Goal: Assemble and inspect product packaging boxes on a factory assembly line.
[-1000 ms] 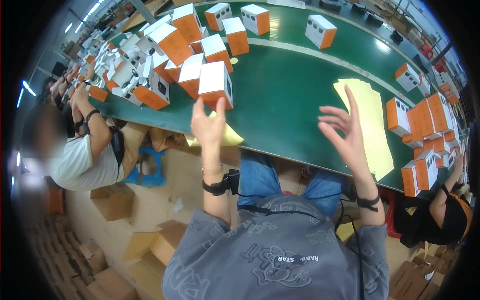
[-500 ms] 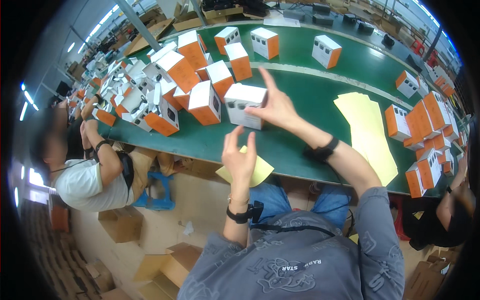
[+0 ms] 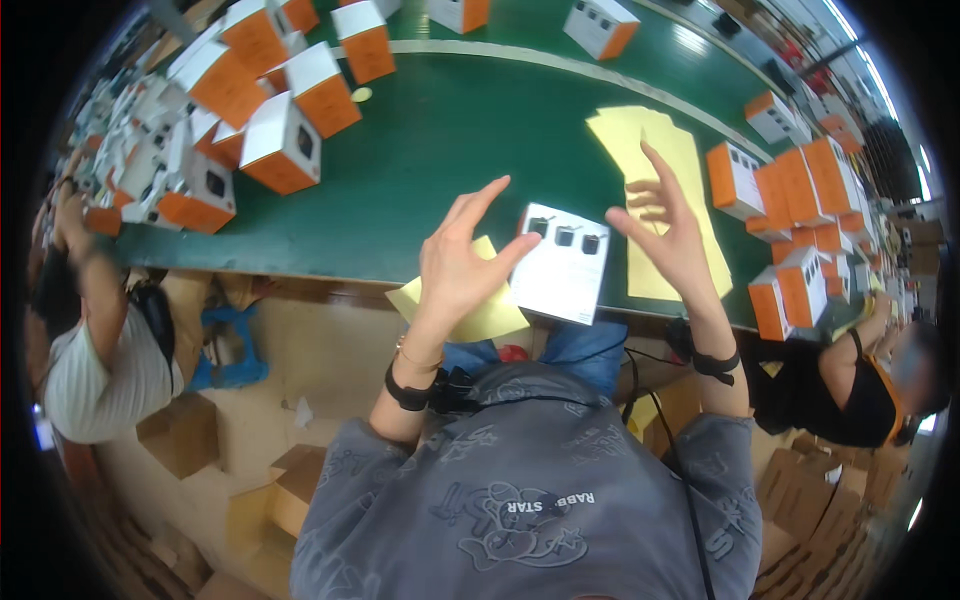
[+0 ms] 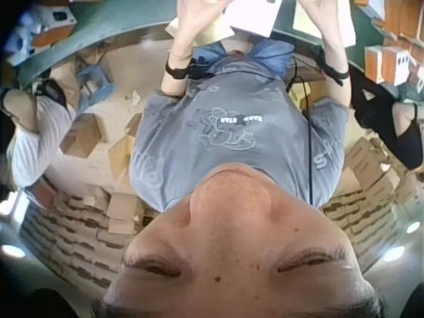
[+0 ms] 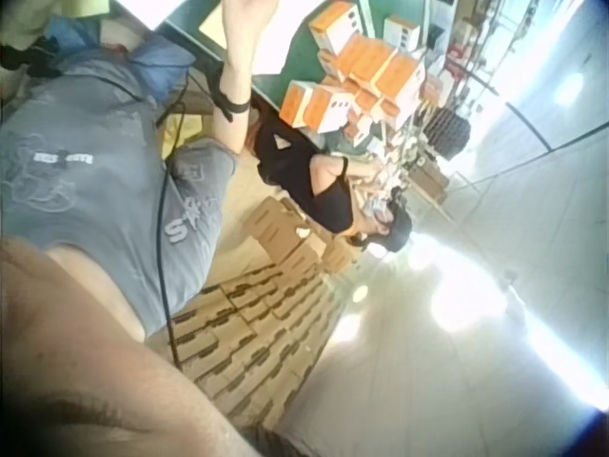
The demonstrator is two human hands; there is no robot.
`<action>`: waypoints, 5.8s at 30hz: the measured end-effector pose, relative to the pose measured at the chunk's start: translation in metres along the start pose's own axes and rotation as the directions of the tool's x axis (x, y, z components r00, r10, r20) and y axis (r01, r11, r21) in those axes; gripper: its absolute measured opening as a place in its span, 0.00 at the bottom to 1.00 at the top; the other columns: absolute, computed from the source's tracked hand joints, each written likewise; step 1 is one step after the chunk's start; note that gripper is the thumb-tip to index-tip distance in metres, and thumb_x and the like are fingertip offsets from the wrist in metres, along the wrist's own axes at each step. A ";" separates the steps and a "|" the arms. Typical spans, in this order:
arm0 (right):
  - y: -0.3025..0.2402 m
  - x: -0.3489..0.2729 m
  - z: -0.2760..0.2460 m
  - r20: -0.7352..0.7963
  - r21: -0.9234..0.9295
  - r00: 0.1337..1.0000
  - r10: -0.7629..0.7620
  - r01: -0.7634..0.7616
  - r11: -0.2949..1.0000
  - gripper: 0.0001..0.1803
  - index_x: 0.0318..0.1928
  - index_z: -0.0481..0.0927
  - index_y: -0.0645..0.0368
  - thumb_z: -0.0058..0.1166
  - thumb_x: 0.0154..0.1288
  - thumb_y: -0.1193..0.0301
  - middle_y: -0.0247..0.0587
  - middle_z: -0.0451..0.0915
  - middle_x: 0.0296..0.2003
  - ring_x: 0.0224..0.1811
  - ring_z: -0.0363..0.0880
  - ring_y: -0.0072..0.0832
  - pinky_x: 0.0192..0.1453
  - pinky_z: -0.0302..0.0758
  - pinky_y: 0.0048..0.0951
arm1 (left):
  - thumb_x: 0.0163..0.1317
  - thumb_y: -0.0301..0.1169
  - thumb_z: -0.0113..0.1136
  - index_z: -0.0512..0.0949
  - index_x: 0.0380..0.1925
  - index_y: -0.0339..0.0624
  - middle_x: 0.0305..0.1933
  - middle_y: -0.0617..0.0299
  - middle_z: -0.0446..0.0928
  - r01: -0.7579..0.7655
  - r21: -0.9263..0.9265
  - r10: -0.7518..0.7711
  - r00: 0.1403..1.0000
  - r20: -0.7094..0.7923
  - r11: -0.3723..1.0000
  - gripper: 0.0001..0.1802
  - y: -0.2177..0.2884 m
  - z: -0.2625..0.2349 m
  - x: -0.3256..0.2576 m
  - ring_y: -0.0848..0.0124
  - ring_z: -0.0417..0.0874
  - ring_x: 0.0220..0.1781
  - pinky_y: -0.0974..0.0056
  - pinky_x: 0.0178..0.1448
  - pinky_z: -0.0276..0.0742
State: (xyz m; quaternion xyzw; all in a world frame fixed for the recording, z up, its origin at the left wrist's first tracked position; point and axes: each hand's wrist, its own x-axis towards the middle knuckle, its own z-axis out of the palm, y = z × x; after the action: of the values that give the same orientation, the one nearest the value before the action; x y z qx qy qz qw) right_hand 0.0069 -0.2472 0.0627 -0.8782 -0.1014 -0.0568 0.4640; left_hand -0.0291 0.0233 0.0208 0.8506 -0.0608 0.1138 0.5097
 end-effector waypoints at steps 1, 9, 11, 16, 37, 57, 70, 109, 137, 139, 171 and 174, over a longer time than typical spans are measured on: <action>0.004 0.001 -0.011 -0.011 -0.029 1.000 -0.003 0.003 1.000 0.36 0.71 0.77 0.48 0.77 0.63 0.62 0.38 0.82 0.47 0.44 0.82 0.24 0.49 0.78 0.27 | 0.59 0.37 0.79 0.80 0.69 0.49 0.61 0.57 0.85 -0.029 0.002 0.029 0.999 0.026 1.000 0.36 -0.001 0.006 0.004 0.63 0.87 0.63 0.64 0.52 0.83; 0.000 0.000 -0.006 0.176 0.324 0.984 -0.003 -0.055 0.944 0.07 0.40 0.93 0.56 0.75 0.64 0.68 0.34 0.84 0.45 0.49 0.81 0.22 0.49 0.74 0.23 | 0.70 0.28 0.68 0.84 0.52 0.31 0.51 0.55 0.87 0.184 -0.455 -0.126 0.980 0.156 0.871 0.14 -0.002 0.042 -0.005 0.74 0.84 0.52 0.68 0.57 0.79; 0.002 0.003 0.001 0.286 0.436 0.954 0.090 -0.213 0.874 0.08 0.41 0.92 0.58 0.74 0.65 0.68 0.36 0.88 0.46 0.49 0.83 0.22 0.52 0.77 0.23 | 0.71 0.28 0.67 0.84 0.50 0.32 0.50 0.56 0.87 0.166 -0.477 -0.142 0.986 0.087 0.863 0.12 0.002 0.043 -0.011 0.73 0.84 0.51 0.68 0.56 0.80; 0.000 0.013 0.009 0.341 0.453 0.926 0.162 -0.313 0.835 0.11 0.43 0.91 0.61 0.75 0.64 0.69 0.35 0.89 0.39 0.45 0.84 0.21 0.53 0.79 0.25 | 0.71 0.28 0.68 0.84 0.49 0.33 0.50 0.57 0.87 0.168 -0.507 -0.150 0.986 0.077 0.845 0.12 0.000 0.044 -0.010 0.74 0.84 0.51 0.68 0.56 0.80; -0.025 0.029 0.010 0.400 0.175 0.909 0.114 -0.198 0.964 0.33 0.67 0.78 0.59 0.74 0.62 0.74 0.31 0.90 0.34 0.46 0.85 0.17 0.64 0.73 0.27 | 0.69 0.26 0.68 0.85 0.47 0.33 0.45 0.58 0.87 0.134 -0.470 -0.131 0.991 0.038 0.872 0.10 -0.013 0.048 -0.011 0.74 0.86 0.45 0.69 0.47 0.82; -0.018 0.028 0.016 0.388 0.144 0.913 0.124 -0.193 0.970 0.35 0.67 0.78 0.56 0.75 0.59 0.70 0.32 0.92 0.33 0.45 0.86 0.18 0.73 0.68 0.36 | 0.67 0.27 0.69 0.86 0.46 0.35 0.43 0.58 0.86 0.179 -0.507 -0.184 0.982 0.041 0.843 0.10 -0.011 0.048 -0.011 0.71 0.86 0.46 0.66 0.51 0.80; -0.021 0.022 0.020 0.307 0.065 0.951 0.027 -0.050 0.997 0.36 0.69 0.77 0.55 0.74 0.59 0.71 0.30 0.92 0.34 0.41 0.87 0.19 0.62 0.77 0.30 | 0.69 0.26 0.68 0.85 0.48 0.33 0.45 0.58 0.86 0.127 -0.478 -0.132 0.991 0.024 0.869 0.10 -0.011 0.049 -0.011 0.74 0.86 0.44 0.69 0.45 0.82; -0.006 -0.012 0.031 0.106 -0.363 0.818 -0.565 0.561 0.744 0.12 0.43 0.94 0.50 0.73 0.56 0.73 0.31 0.86 0.49 0.55 0.80 0.37 0.60 0.72 0.42 | 0.66 0.25 0.69 0.86 0.46 0.34 0.44 0.58 0.87 0.147 -0.509 -0.161 0.987 0.017 0.848 0.10 -0.008 0.049 -0.011 0.71 0.86 0.47 0.66 0.53 0.80; 0.034 0.001 0.026 0.353 -0.062 0.930 -0.104 0.134 0.989 0.21 0.48 0.92 0.58 0.57 0.78 0.53 0.44 0.86 0.55 0.57 0.82 0.44 0.62 0.77 0.41 | 0.69 0.25 0.69 0.85 0.49 0.32 0.46 0.60 0.83 0.022 -0.451 -0.044 0.998 -0.038 0.892 0.12 -0.014 0.053 -0.011 0.78 0.83 0.45 0.72 0.44 0.80; 0.031 -0.014 0.033 0.119 0.010 0.993 -0.023 0.022 1.000 0.22 0.52 0.89 0.62 0.52 0.81 0.56 0.51 0.84 0.56 0.57 0.82 0.47 0.62 0.77 0.43 | 0.69 0.26 0.70 0.85 0.49 0.33 0.47 0.61 0.82 0.012 -0.388 -0.043 0.997 -0.070 0.922 0.12 -0.014 0.051 -0.014 0.78 0.83 0.45 0.73 0.41 0.79; 0.106 0.329 0.088 -0.028 0.863 0.918 0.396 -0.178 0.472 0.38 0.77 0.63 0.59 0.63 0.70 0.74 0.46 0.71 0.69 0.69 0.73 0.38 0.69 0.78 0.43 | 0.80 0.31 0.56 0.85 0.40 0.34 0.26 0.70 0.75 0.049 -0.575 -0.185 0.966 -0.179 0.817 0.13 -0.019 0.047 -0.012 0.82 0.73 0.29 0.71 0.34 0.68; 0.130 0.347 0.095 -0.184 0.588 0.875 0.448 -0.267 0.764 0.44 0.80 0.62 0.59 0.67 0.66 0.76 0.47 0.73 0.72 0.73 0.73 0.43 0.73 0.74 0.40 | 0.79 0.31 0.57 0.85 0.40 0.34 0.26 0.68 0.77 0.060 -0.541 -0.189 0.964 -0.186 0.839 0.13 -0.018 0.048 -0.007 0.82 0.74 0.29 0.71 0.34 0.69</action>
State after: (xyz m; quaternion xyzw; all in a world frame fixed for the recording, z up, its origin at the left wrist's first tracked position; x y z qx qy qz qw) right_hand 0.3750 -0.1964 -0.0285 -0.6914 0.1332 -0.0734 0.7063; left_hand -0.0261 -0.0105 -0.0179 0.6594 0.0259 0.1572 0.7347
